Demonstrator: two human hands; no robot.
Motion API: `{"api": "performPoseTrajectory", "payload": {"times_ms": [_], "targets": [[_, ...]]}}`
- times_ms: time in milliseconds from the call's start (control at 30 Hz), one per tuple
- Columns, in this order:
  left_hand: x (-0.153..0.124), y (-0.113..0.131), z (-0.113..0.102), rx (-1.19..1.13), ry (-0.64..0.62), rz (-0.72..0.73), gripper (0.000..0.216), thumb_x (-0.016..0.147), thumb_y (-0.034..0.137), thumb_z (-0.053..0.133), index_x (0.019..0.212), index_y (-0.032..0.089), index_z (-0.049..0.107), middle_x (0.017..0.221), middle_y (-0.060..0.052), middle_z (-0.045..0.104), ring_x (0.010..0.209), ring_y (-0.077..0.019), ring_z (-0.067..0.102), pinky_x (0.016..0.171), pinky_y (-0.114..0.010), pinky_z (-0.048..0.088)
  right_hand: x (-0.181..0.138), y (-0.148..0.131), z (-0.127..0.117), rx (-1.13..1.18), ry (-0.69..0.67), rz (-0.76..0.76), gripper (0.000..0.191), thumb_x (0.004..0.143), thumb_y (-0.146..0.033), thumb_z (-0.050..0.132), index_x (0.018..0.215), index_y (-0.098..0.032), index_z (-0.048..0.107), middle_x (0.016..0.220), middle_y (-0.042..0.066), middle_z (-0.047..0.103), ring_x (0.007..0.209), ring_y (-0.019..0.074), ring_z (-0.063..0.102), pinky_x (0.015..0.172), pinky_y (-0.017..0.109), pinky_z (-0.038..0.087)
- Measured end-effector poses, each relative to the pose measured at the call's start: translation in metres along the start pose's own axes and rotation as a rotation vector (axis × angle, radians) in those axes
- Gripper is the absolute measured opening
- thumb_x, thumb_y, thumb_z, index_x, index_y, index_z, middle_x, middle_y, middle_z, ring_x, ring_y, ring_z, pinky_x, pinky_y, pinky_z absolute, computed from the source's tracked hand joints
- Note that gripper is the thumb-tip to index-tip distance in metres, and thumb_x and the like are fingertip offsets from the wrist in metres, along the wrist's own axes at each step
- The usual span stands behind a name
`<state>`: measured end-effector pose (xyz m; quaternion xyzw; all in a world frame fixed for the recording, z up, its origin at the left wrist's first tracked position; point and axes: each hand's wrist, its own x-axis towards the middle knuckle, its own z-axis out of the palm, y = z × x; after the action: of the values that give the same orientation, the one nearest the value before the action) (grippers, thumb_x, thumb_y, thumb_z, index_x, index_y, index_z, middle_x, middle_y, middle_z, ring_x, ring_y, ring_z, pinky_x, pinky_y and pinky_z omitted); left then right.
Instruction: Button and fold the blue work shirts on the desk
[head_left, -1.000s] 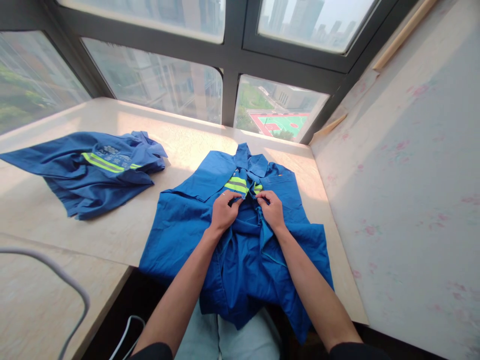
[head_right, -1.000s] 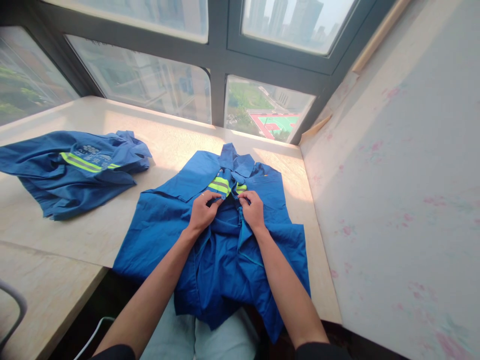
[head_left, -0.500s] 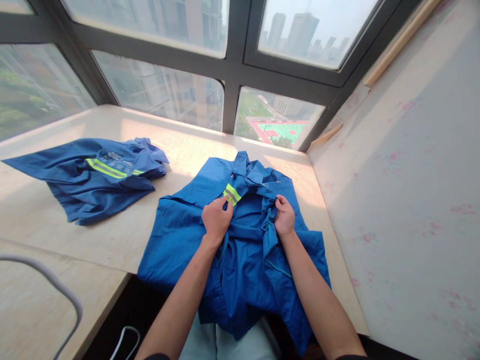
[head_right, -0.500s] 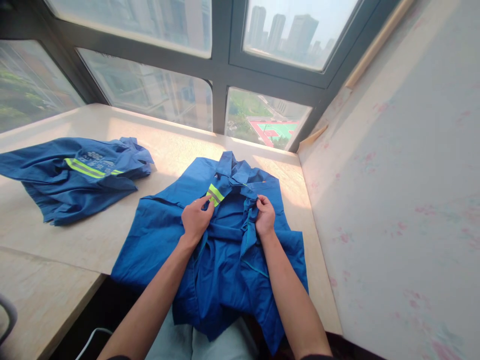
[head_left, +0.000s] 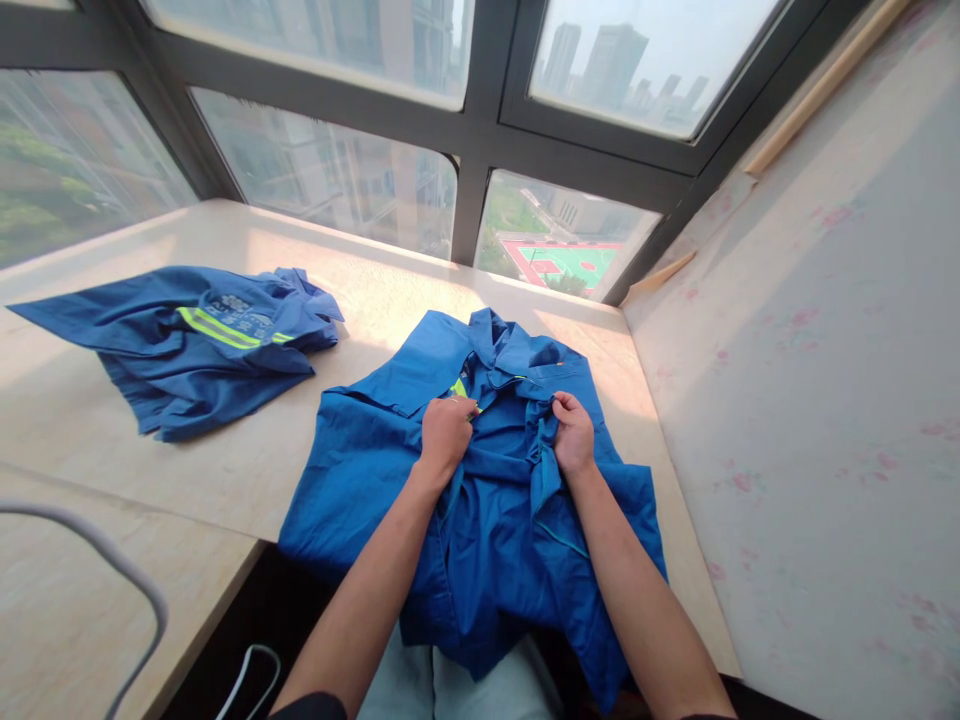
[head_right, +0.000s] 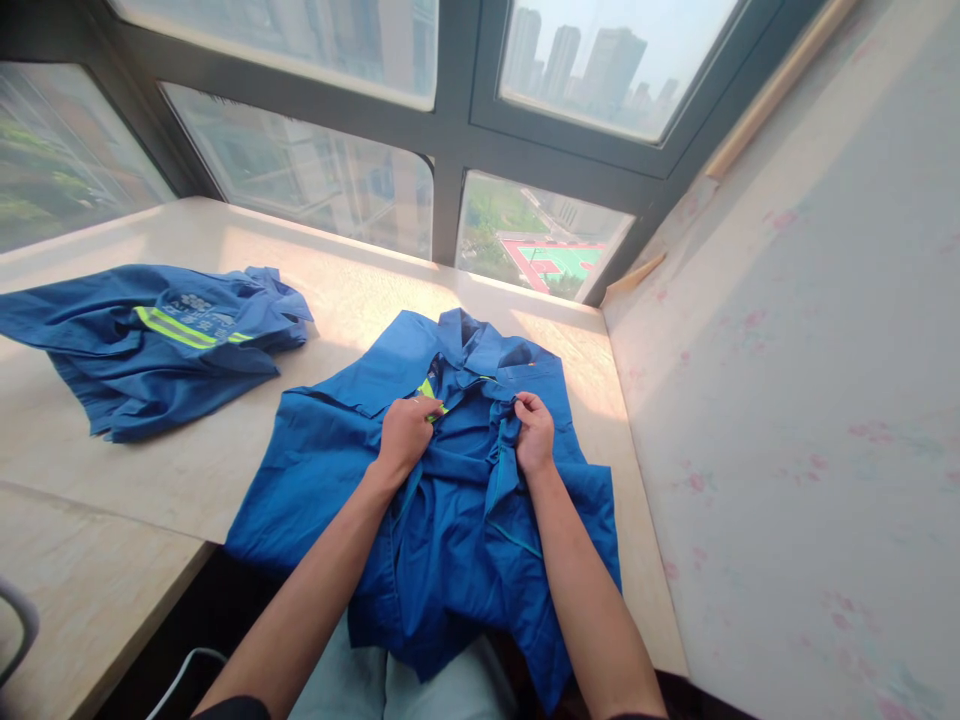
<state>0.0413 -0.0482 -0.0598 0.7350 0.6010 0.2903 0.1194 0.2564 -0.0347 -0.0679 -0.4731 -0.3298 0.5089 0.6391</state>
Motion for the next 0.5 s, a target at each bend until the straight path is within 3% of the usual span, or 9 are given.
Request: {"api": "performPoseTrajectory", "payload": {"times_ms": [67, 167, 267, 367, 433, 500], "targets": [[0.000, 0.001, -0.003, 0.015, 0.029, -0.050, 0.034, 0.070, -0.001, 0.047, 0.071, 0.021, 0.074, 0.083, -0.007, 0.076, 0.082, -0.0233, 0.069, 0.077, -0.036, 0.045, 0.000, -0.001, 0.000, -0.009, -0.013, -0.011, 0.026, 0.061, -0.033, 0.069, 0.083, -0.023, 0.060, 0.071, -0.003, 0.065, 0.061, 0.0159, 0.059, 0.060, 0.029, 0.049], [0.000, 0.006, -0.008, 0.023, 0.070, -0.083, 0.030, 0.074, 0.003, 0.047, 0.067, 0.020, 0.070, 0.075, -0.007, 0.074, 0.076, -0.0228, 0.067, 0.072, -0.034, 0.041, -0.002, -0.003, 0.001, -0.037, -0.025, -0.055, 0.021, 0.064, -0.034, 0.061, 0.081, -0.023, 0.057, 0.071, -0.002, 0.063, 0.062, 0.0163, 0.058, 0.059, 0.029, 0.048], [-0.001, 0.011, -0.011, 0.017, 0.100, -0.116, 0.025, 0.081, 0.011, 0.050, 0.090, 0.019, 0.073, 0.080, -0.007, 0.073, 0.076, -0.0233, 0.066, 0.071, -0.033, 0.041, -0.005, -0.005, 0.003, -0.075, -0.034, -0.072, 0.015, 0.065, -0.031, 0.056, 0.078, -0.023, 0.054, 0.067, -0.003, 0.059, 0.057, 0.0143, 0.053, 0.054, 0.027, 0.044], [-0.002, 0.013, -0.011, 0.040, 0.111, -0.112, 0.038, 0.087, 0.037, 0.058, 0.119, 0.018, 0.065, 0.091, -0.009, 0.072, 0.079, -0.0247, 0.066, 0.069, -0.032, 0.041, -0.008, -0.008, 0.004, -0.081, -0.060, -0.086, 0.009, 0.066, -0.028, 0.053, 0.073, -0.023, 0.052, 0.061, -0.004, 0.052, 0.052, 0.0133, 0.046, 0.049, 0.026, 0.039], [-0.002, 0.013, -0.011, 0.081, 0.077, -0.087, 0.054, 0.085, 0.055, 0.060, 0.123, 0.018, 0.063, 0.097, -0.012, 0.071, 0.081, -0.0262, 0.066, 0.068, -0.032, 0.042, -0.009, -0.009, 0.004, -0.064, -0.094, -0.111, 0.007, 0.067, -0.029, 0.051, 0.072, -0.023, 0.050, 0.057, -0.005, 0.047, 0.049, 0.0130, 0.043, 0.048, 0.026, 0.037], [-0.002, 0.012, -0.010, 0.133, 0.037, -0.069, 0.064, 0.079, 0.062, 0.064, 0.126, 0.019, 0.062, 0.101, -0.013, 0.070, 0.082, -0.0281, 0.066, 0.067, -0.033, 0.041, -0.009, -0.011, 0.003, -0.041, -0.126, -0.121, 0.008, 0.068, -0.030, 0.052, 0.072, -0.024, 0.049, 0.053, -0.006, 0.039, 0.046, 0.0122, 0.038, 0.046, 0.026, 0.035]]}}
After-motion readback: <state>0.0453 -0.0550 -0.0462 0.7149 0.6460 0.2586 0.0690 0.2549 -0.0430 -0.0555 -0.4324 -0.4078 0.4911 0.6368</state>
